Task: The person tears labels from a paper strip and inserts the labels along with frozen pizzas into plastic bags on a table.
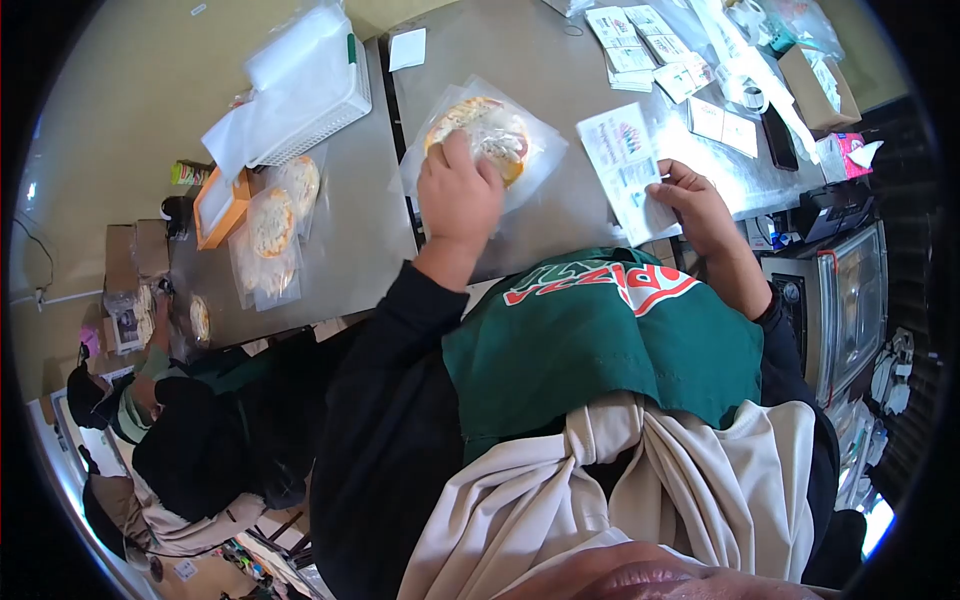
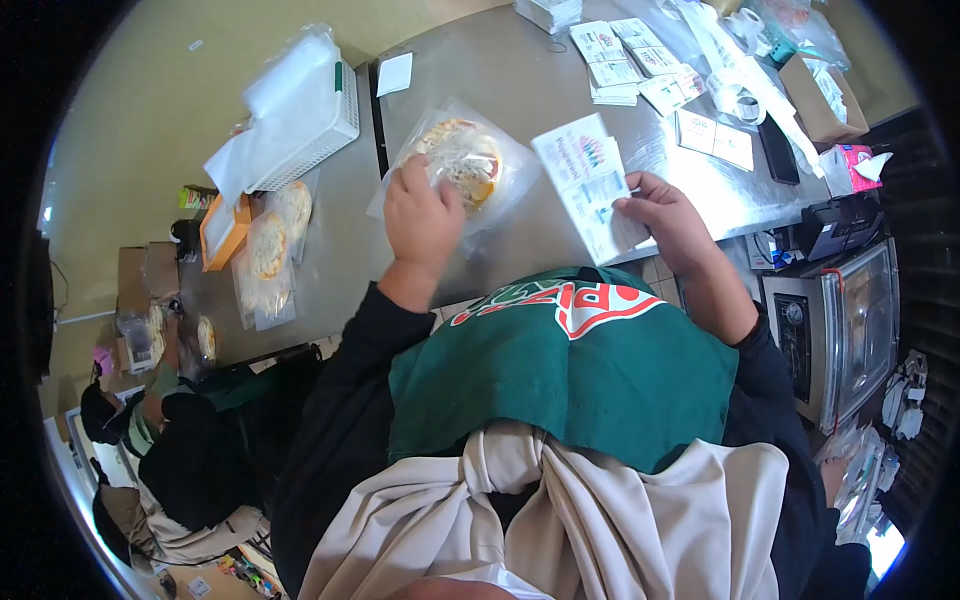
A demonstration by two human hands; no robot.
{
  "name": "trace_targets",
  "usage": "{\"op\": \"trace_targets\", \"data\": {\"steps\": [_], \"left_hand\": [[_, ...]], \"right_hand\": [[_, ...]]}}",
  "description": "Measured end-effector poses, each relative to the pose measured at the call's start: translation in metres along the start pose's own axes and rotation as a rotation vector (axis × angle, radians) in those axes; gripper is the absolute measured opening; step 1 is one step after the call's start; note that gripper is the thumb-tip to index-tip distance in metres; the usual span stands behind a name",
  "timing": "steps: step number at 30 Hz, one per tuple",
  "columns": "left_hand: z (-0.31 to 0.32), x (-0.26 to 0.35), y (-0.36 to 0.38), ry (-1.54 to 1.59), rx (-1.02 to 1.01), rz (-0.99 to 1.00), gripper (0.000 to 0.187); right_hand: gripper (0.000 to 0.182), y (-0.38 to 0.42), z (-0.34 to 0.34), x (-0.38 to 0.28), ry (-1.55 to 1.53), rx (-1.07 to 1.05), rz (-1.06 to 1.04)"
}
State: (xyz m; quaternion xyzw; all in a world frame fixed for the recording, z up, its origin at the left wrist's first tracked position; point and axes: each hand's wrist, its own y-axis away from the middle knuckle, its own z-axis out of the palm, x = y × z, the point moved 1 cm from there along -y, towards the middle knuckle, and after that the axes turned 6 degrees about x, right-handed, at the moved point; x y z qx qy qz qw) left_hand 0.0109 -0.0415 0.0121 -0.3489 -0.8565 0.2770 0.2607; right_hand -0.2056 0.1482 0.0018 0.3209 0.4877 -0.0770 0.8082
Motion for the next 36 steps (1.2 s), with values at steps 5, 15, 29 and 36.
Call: {"op": "trace_targets", "data": {"steps": [5,15,29,36], "left_hand": [[-0.003,0.005,0.031,-0.104,-0.044,0.106,0.034],[-0.021,0.013,0.046,-0.109,-0.143,0.101,0.027],[-0.018,0.008,0.074,0.008,-0.452,-0.111,0.02],[-0.039,0.002,0.065,0.275,-0.692,-0.467,0.036]], "right_hand": [[0.017,0.0,0.007,0.013,0.187,-0.178,0.242],[0.021,-0.059,0.081,0.034,0.344,-0.027,0.326],[0.018,-0.097,0.134,0.072,0.103,-0.055,0.223],[0.014,-0.083,0.112,0.05,0.58,-0.637,-0.213]]}}
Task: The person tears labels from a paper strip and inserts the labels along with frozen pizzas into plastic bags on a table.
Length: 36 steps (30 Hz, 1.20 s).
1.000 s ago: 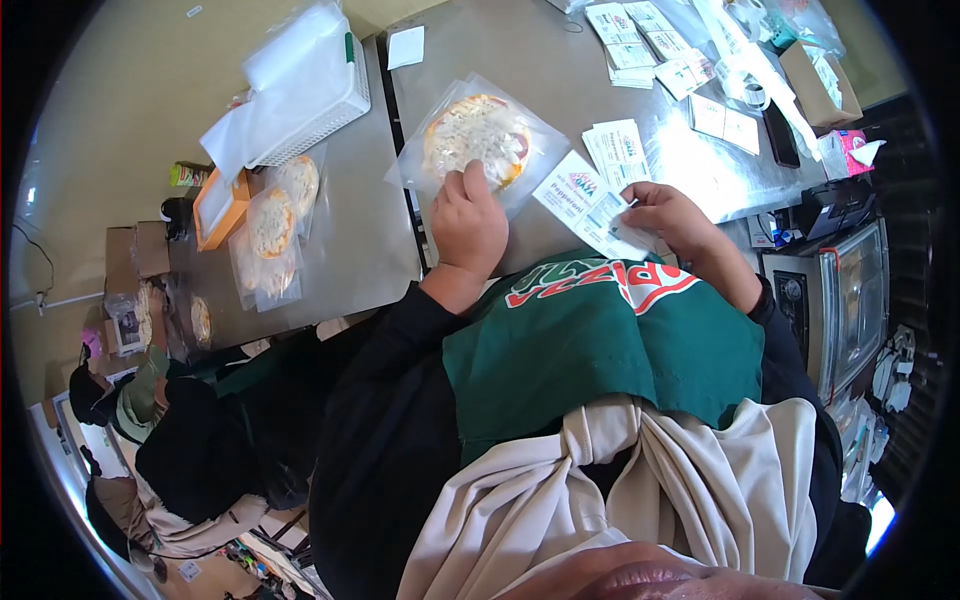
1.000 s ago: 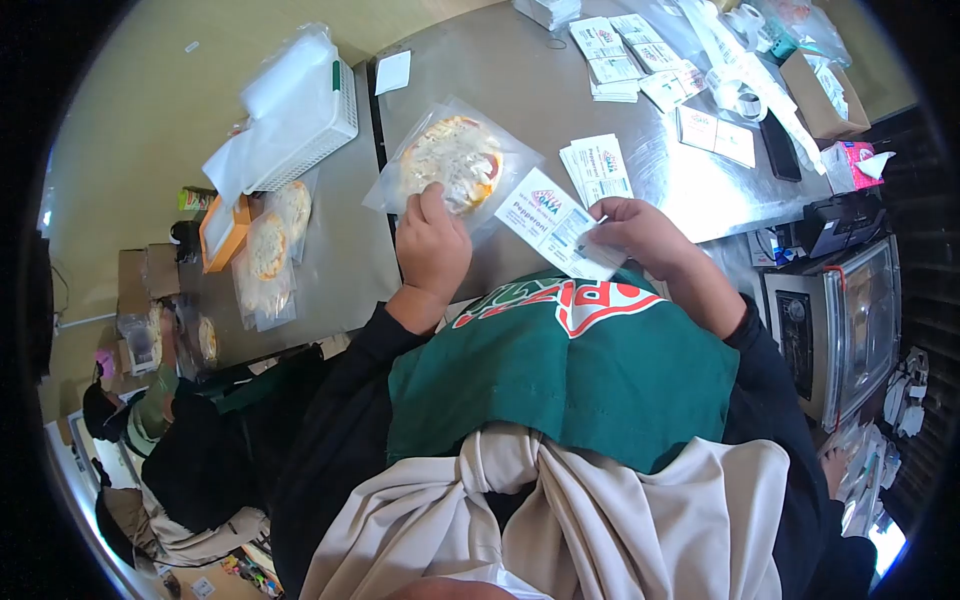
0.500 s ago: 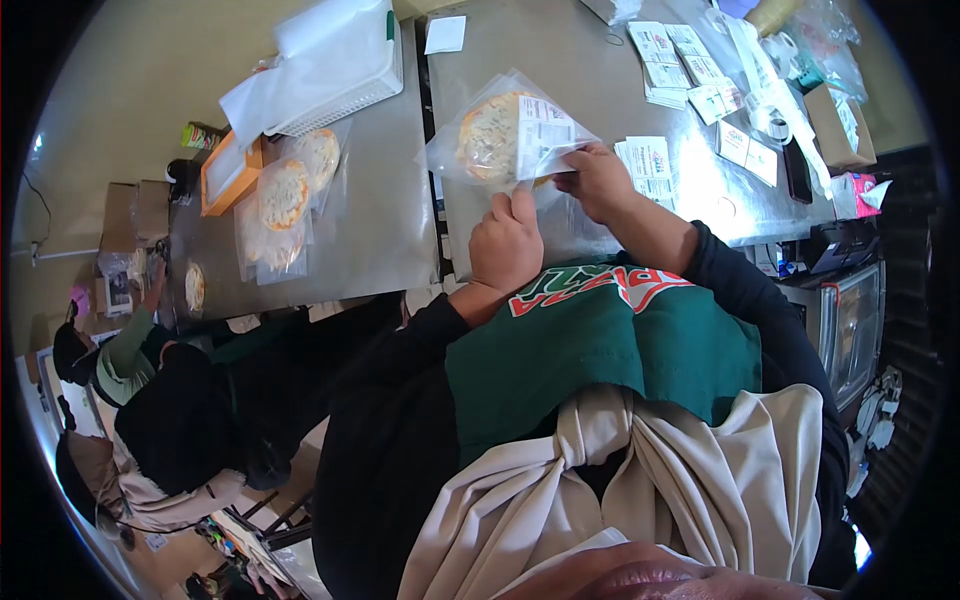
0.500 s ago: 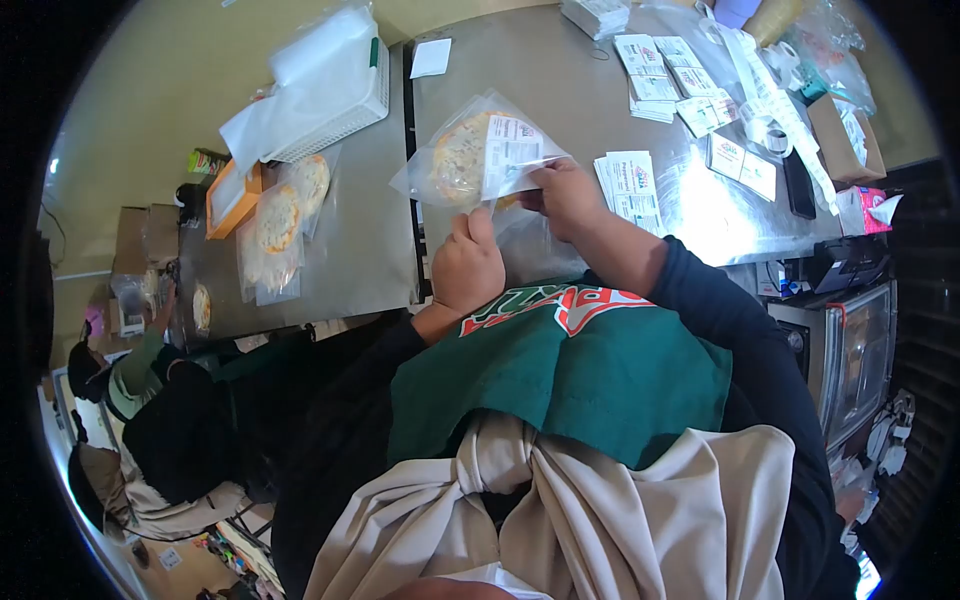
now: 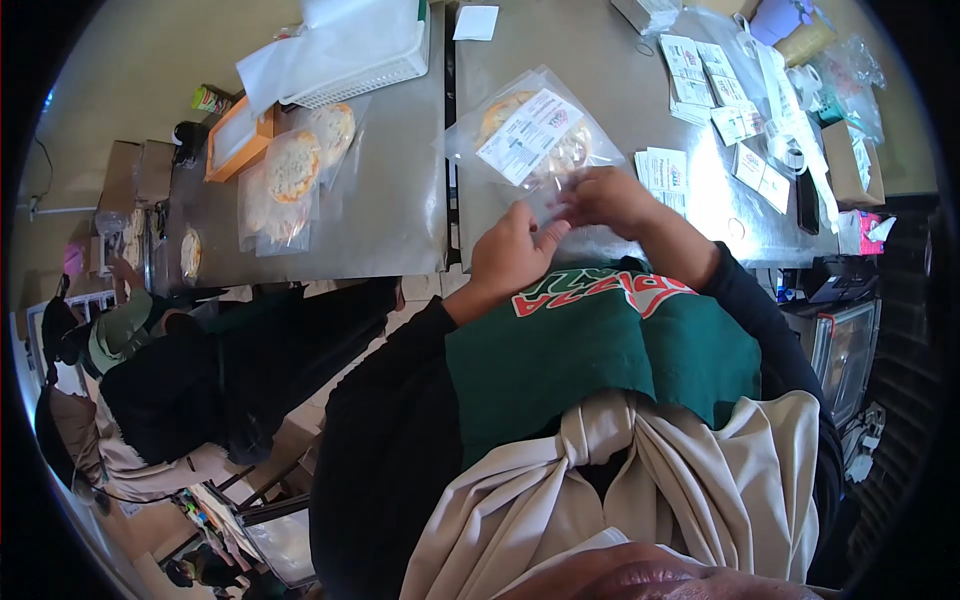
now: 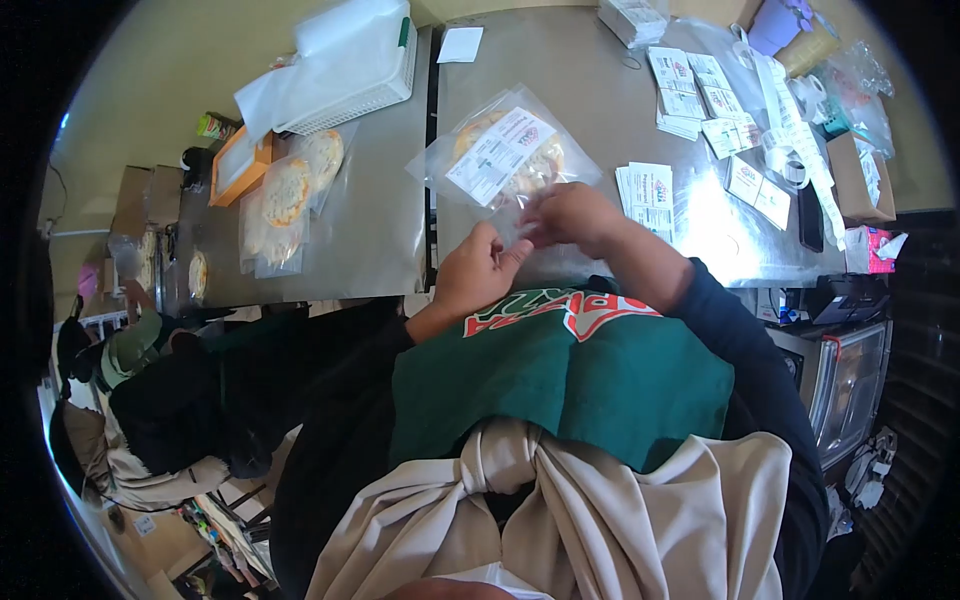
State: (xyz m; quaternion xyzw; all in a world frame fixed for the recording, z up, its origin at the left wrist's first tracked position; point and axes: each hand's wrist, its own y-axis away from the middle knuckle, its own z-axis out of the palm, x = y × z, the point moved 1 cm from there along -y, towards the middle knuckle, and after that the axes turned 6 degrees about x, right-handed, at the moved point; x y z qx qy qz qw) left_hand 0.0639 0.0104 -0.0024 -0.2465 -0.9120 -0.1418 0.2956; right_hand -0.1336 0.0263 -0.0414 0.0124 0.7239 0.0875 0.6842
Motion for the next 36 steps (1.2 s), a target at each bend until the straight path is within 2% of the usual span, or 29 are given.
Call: {"op": "trace_targets", "data": {"steps": [2,4,6,7,9,10,13,15,16,19,21,22,25,27,30,31,34,36], "left_hand": [[0.005,-0.02,-0.004,0.114,0.036,-0.166,0.049],[0.006,-0.028,-0.008,0.314,0.014,-0.343,0.058],[0.0,-0.019,-0.008,0.595,-0.071,-0.529,0.062],[0.002,-0.009,-0.008,0.635,0.006,-0.552,0.062],[0.006,0.0,-0.012,0.62,0.022,-0.586,0.056],[0.006,0.002,-0.014,0.611,0.033,-0.604,0.053],[0.028,-0.025,-0.023,0.666,0.023,-0.398,0.042],[0.027,-0.028,-0.023,0.803,0.01,-0.452,0.035],[0.024,-0.027,-0.022,0.873,0.001,-0.48,0.032],[0.012,-0.023,-0.019,1.017,0.212,-0.316,0.029],[0.019,-0.034,-0.016,1.039,0.182,-0.413,0.028],[0.022,-0.039,-0.016,1.049,0.17,-0.46,0.028],[0.024,-0.044,-0.015,0.888,-0.165,-0.629,0.029],[0.02,-0.034,-0.016,0.856,0.044,-0.66,0.035],[0.049,-0.047,-0.026,0.784,0.293,-0.608,0.045],[0.053,-0.05,-0.03,0.755,0.365,-0.575,0.049],[0.056,-0.049,-0.041,1.067,0.185,-0.603,0.04],[0.058,-0.052,-0.049,1.174,0.145,-0.617,0.032]], "right_hand": [[0.019,0.021,-0.02,-0.047,-0.199,0.004,0.543],[0.027,0.027,-0.059,-0.031,0.032,0.099,0.489],[0.036,0.025,-0.082,-0.03,0.234,0.44,0.422],[0.04,0.02,-0.084,-0.028,0.357,0.518,0.386],[0.048,0.005,-0.077,-0.017,0.601,0.671,0.302],[0.056,-0.003,-0.069,-0.012,0.709,0.699,0.328],[0.043,-0.018,-0.055,-0.007,0.658,0.539,0.405],[0.036,-0.023,-0.051,-0.002,0.515,0.415,0.418],[0.032,-0.023,-0.051,-0.001,0.479,0.468,0.373],[0.023,-0.024,-0.054,-0.001,0.371,0.586,0.254],[0.023,-0.026,-0.059,-0.003,0.302,0.606,0.192],[0.023,-0.026,-0.059,-0.003,0.378,0.61,0.219],[0.024,-0.031,-0.061,0.008,0.555,0.631,0.256],[0.027,-0.033,-0.063,0.021,0.603,0.661,0.24],[0.032,-0.035,-0.064,0.022,0.341,0.664,0.447],[0.031,-0.036,-0.065,0.024,0.294,0.592,0.473],[0.027,-0.041,-0.067,0.024,0.183,0.418,0.538],[0.023,-0.041,-0.063,0.023,0.154,0.355,0.574]]}}
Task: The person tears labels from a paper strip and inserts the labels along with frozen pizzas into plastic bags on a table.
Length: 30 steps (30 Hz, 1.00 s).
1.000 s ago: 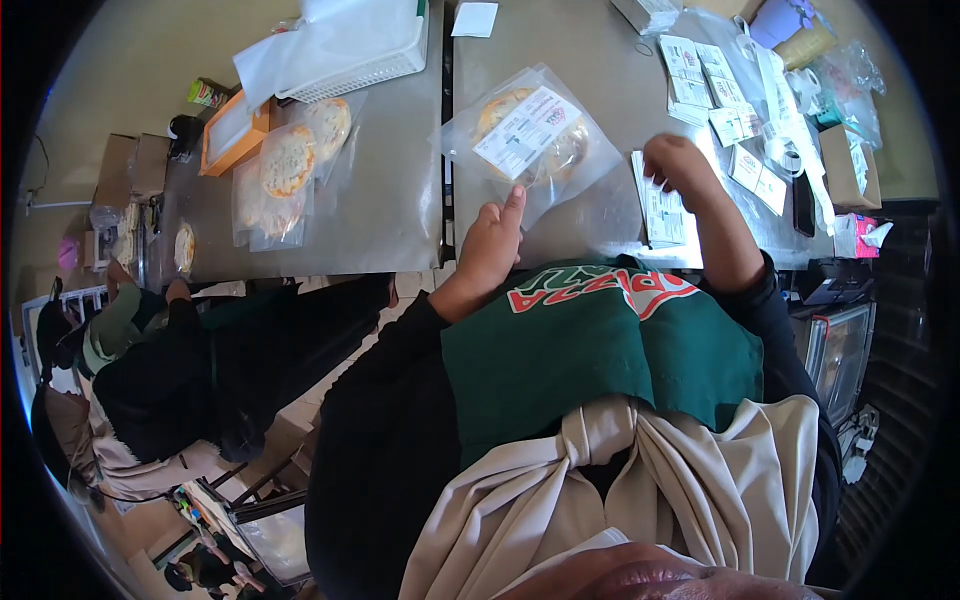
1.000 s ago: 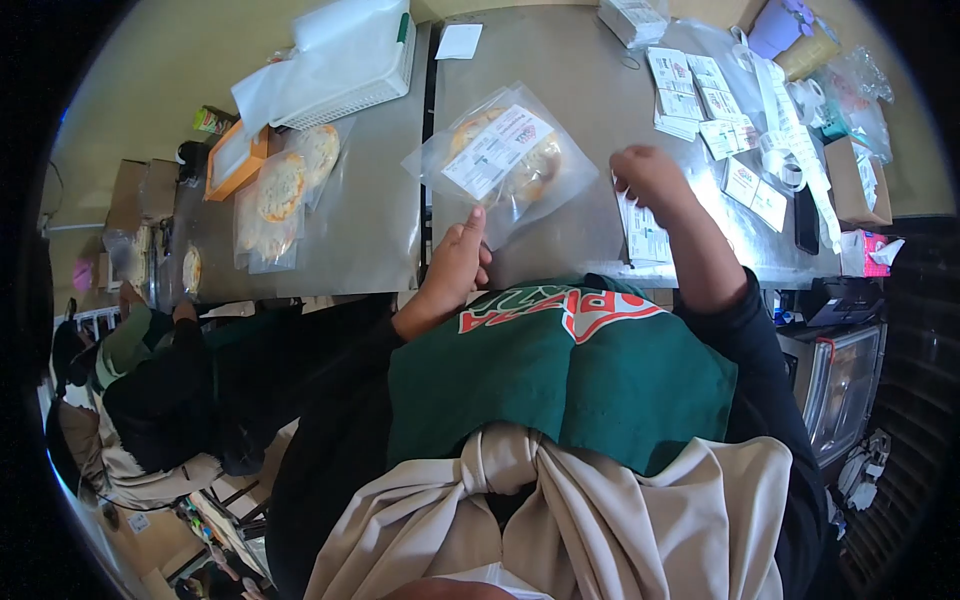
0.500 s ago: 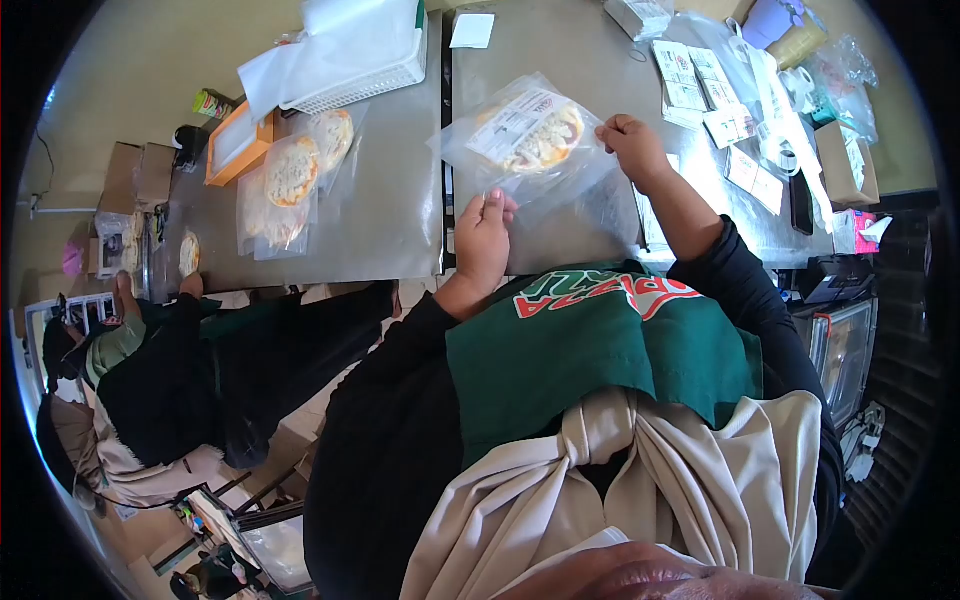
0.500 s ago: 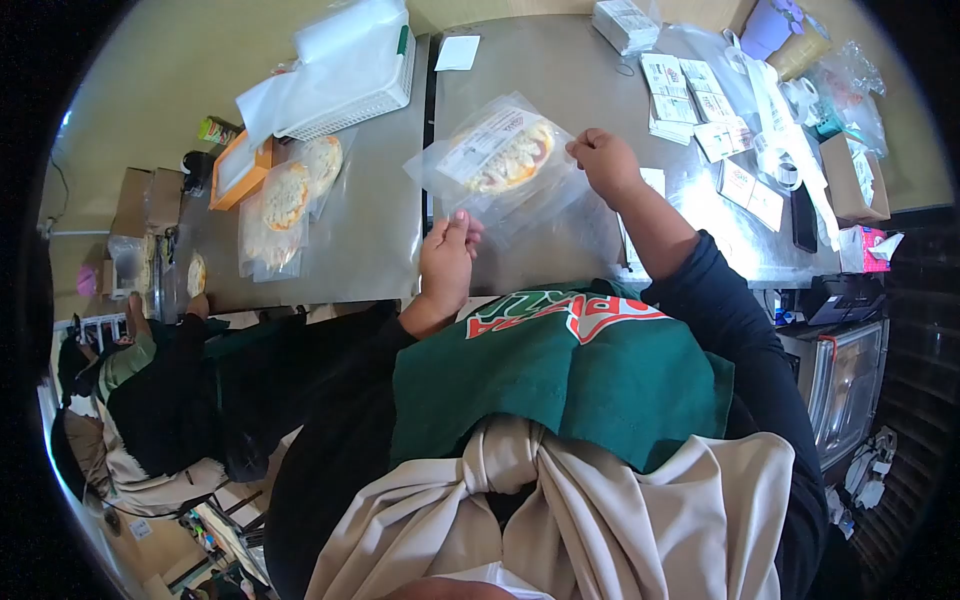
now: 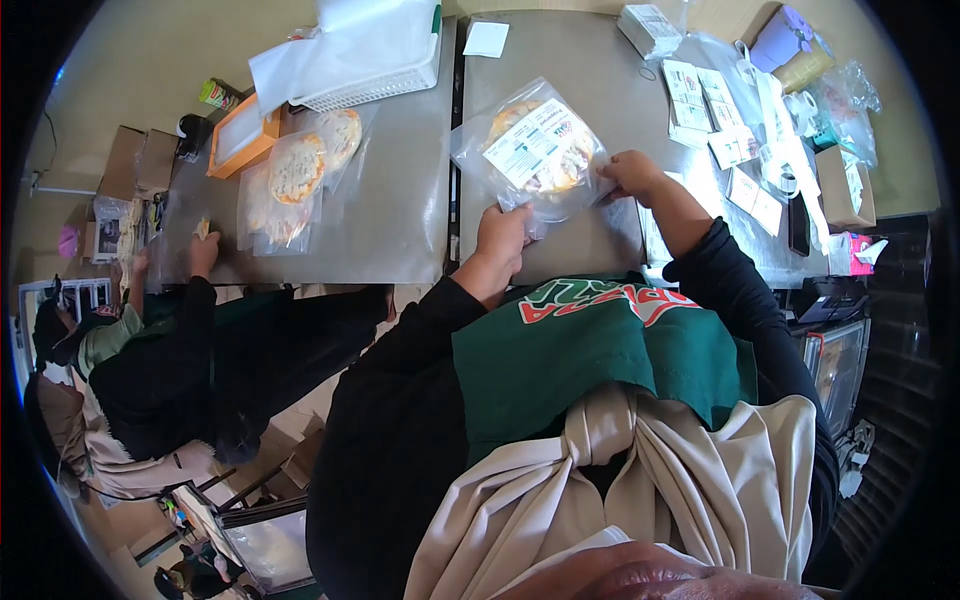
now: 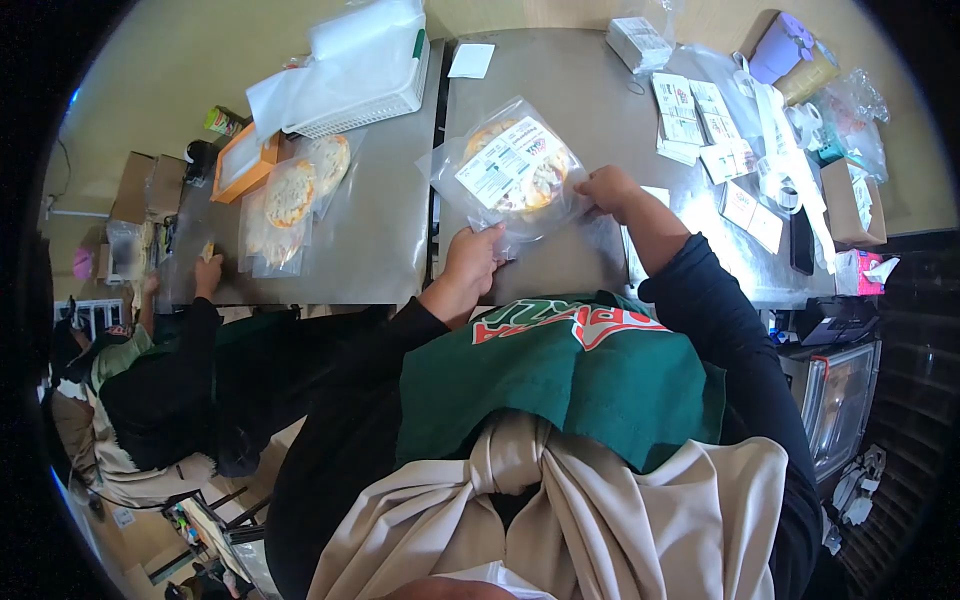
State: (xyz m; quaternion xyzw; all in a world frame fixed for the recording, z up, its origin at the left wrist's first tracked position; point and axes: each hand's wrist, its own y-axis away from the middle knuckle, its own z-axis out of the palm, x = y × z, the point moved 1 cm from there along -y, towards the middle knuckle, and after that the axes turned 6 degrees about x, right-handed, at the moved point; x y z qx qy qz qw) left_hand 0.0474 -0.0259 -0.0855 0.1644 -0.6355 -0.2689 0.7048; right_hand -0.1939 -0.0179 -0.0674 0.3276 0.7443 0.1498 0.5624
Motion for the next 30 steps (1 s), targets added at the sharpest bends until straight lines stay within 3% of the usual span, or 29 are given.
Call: {"op": "trace_targets", "data": {"steps": [3,7,11,15,19,22,24,26,27,28,29,30], "left_hand": [[0.005,-0.004,-0.023,0.011,0.059,0.072,0.023],[0.019,0.018,-0.051,-0.121,0.089,0.079,0.024],[0.041,0.031,-0.109,-0.086,-0.07,0.075,0.024],[0.06,0.031,-0.146,-0.154,-0.096,0.11,0.024],[0.061,0.033,-0.15,-0.272,-0.135,0.064,0.037],[0.046,0.075,-0.091,-0.507,0.013,0.102,0.039],[0.004,0.071,-0.104,-0.677,0.198,0.427,0.052],[-0.039,0.114,-0.059,-0.794,0.355,0.518,0.051],[-0.079,0.109,-0.074,-0.997,0.552,0.76,0.048],[-0.11,0.121,-0.063,-1.184,0.728,0.802,0.047],[-0.146,0.125,-0.061,-1.366,0.862,0.805,0.054],[-0.17,0.133,-0.052,-1.527,1.09,0.668,0.063]], "right_hand": [[0.017,-0.016,0.007,0.017,0.071,0.093,-0.163],[0.018,-0.03,0.0,0.025,0.01,0.221,-0.155],[0.014,-0.045,-0.016,0.021,-0.025,0.338,-0.191],[0.013,-0.057,-0.029,0.015,-0.002,0.39,-0.188],[0.025,-0.057,-0.038,0.013,0.131,0.497,-0.178],[0.043,-0.017,-0.041,0.009,0.232,0.63,-0.177],[0.048,0.009,-0.05,0.021,0.356,0.662,-0.228],[0.052,0.043,-0.056,0.039,0.512,0.681,-0.216],[0.054,0.059,-0.058,0.046,0.581,0.65,-0.093],[0.058,0.071,-0.059,0.058,0.635,0.633,-0.005],[0.061,0.083,-0.058,0.07,0.699,0.681,-0.012],[0.067,0.095,-0.055,0.073,0.71,0.671,0.075]]}}
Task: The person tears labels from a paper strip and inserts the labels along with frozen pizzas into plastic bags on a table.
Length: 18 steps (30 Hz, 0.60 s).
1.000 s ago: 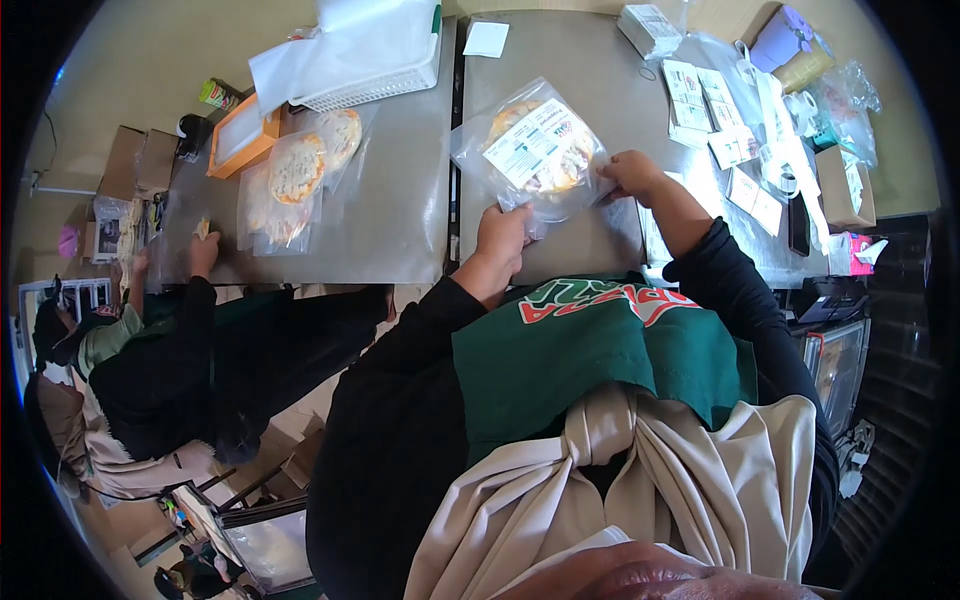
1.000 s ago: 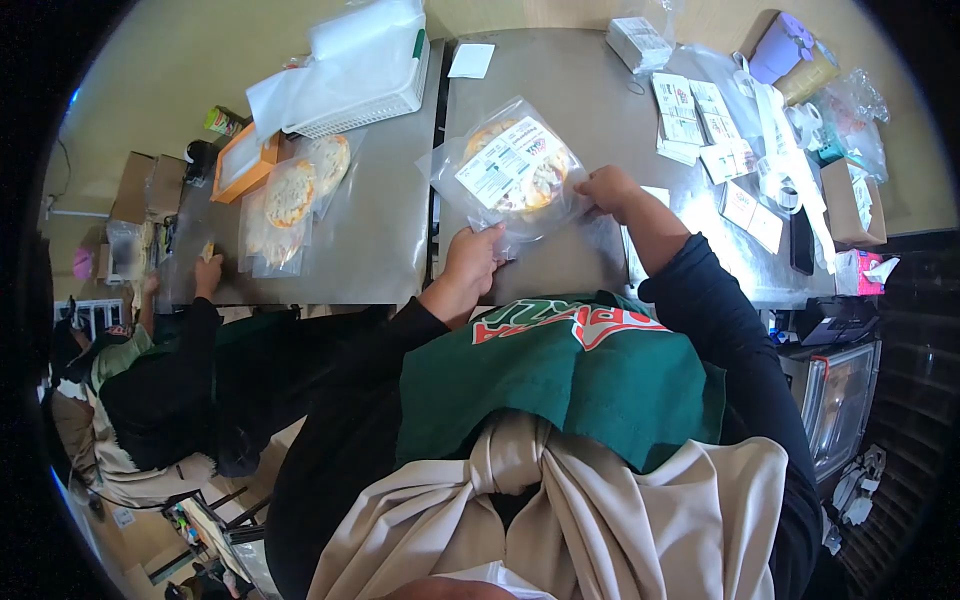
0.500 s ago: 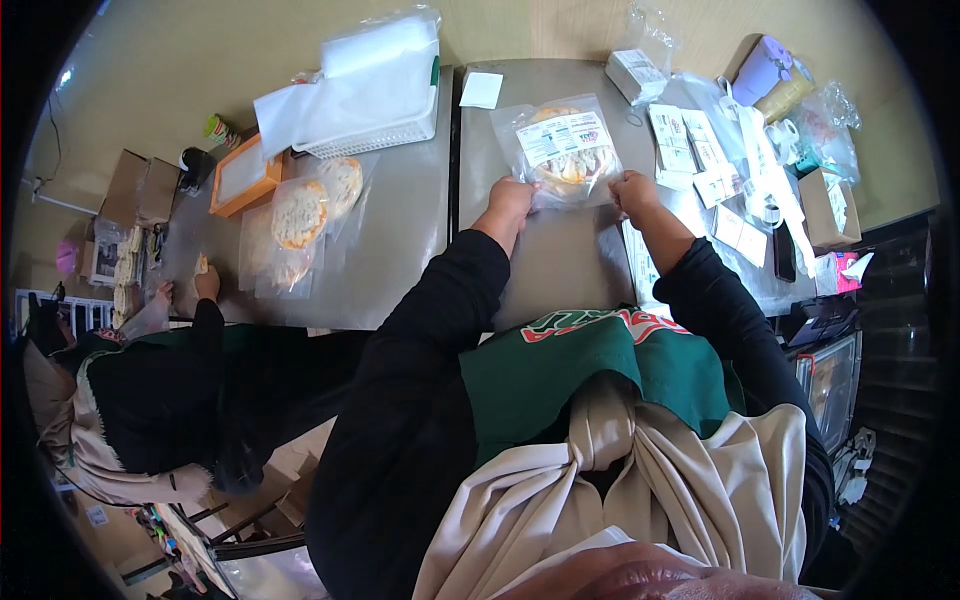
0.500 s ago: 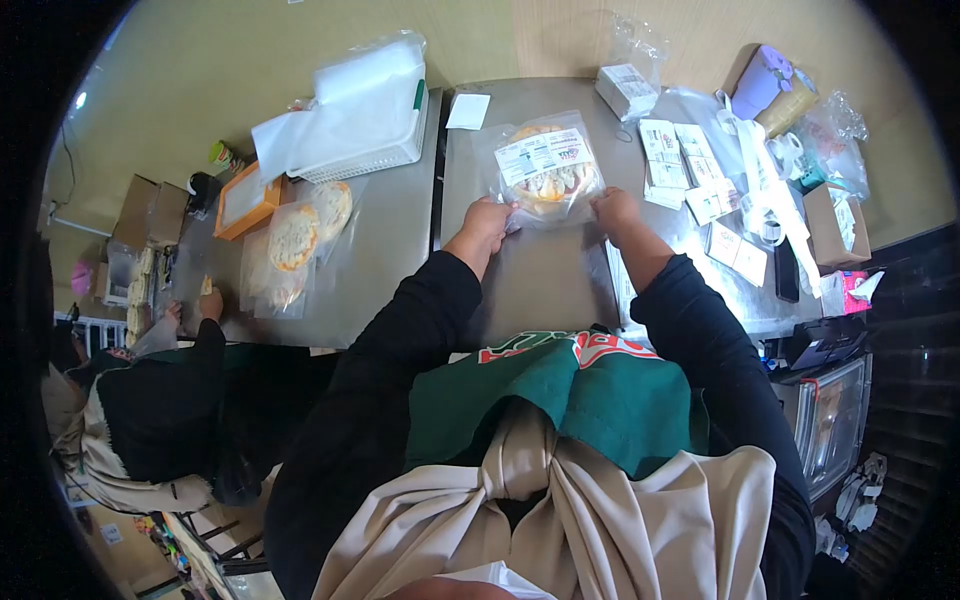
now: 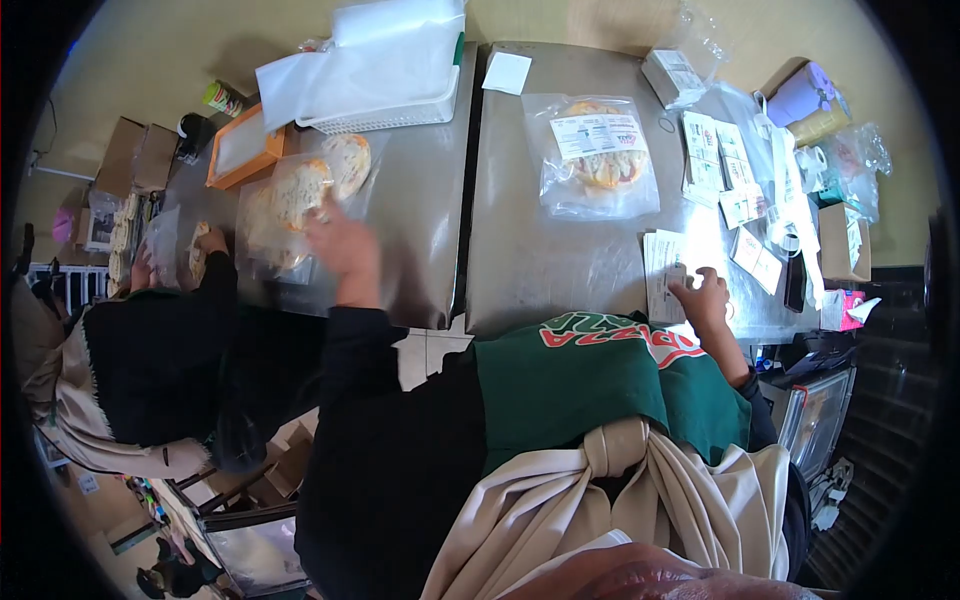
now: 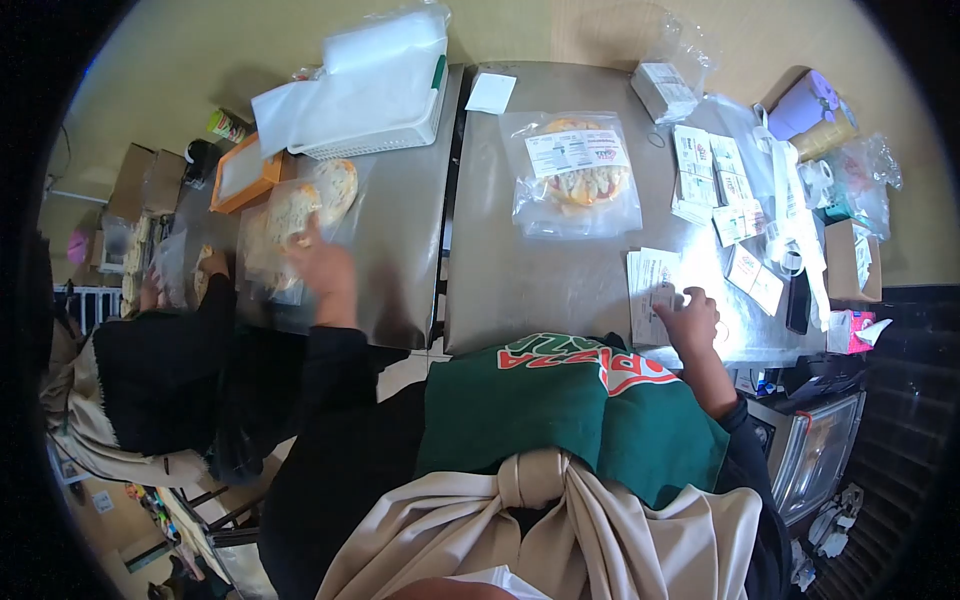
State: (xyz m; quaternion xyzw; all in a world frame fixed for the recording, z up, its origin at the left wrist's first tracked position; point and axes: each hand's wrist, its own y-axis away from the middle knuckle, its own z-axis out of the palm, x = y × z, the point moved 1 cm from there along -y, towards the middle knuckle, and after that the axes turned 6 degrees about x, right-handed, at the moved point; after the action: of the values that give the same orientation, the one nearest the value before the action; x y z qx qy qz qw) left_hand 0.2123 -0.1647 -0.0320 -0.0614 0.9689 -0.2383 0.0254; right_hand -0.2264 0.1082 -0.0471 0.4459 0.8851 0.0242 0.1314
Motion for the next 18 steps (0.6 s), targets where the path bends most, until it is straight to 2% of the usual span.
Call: {"op": "trace_targets", "data": {"steps": [2,5,6,10,13,14,18], "left_hand": [[-0.013,-0.04,-0.017,-0.277,-0.166,-0.168,0.069],[0.015,-0.098,-0.023,-0.314,-0.167,-0.194,0.066],[0.02,-0.105,-0.024,-0.309,-0.172,-0.172,0.063],[0.043,-0.129,-0.038,-0.209,-0.17,-0.021,0.049],[0.04,-0.125,-0.053,-0.224,-0.138,0.095,0.038],[0.029,-0.119,-0.06,-0.255,-0.124,0.129,0.035],[0.004,-0.096,-0.065,-0.358,-0.041,0.04,0.031]], "right_hand": [[0.063,0.009,0.01,0.019,0.049,0.063,-0.034],[0.066,-0.001,0.02,0.036,-0.151,-0.17,0.111],[0.059,-0.005,0.029,0.045,-0.284,-0.131,0.108],[0.038,-0.017,0.034,0.047,-0.311,-0.139,0.099],[0.029,-0.024,0.038,0.053,-0.399,-0.189,0.17],[0.026,-0.022,0.036,0.052,-0.384,-0.156,0.122],[0.021,-0.012,0.026,0.046,-0.412,-0.098,0.089]]}}
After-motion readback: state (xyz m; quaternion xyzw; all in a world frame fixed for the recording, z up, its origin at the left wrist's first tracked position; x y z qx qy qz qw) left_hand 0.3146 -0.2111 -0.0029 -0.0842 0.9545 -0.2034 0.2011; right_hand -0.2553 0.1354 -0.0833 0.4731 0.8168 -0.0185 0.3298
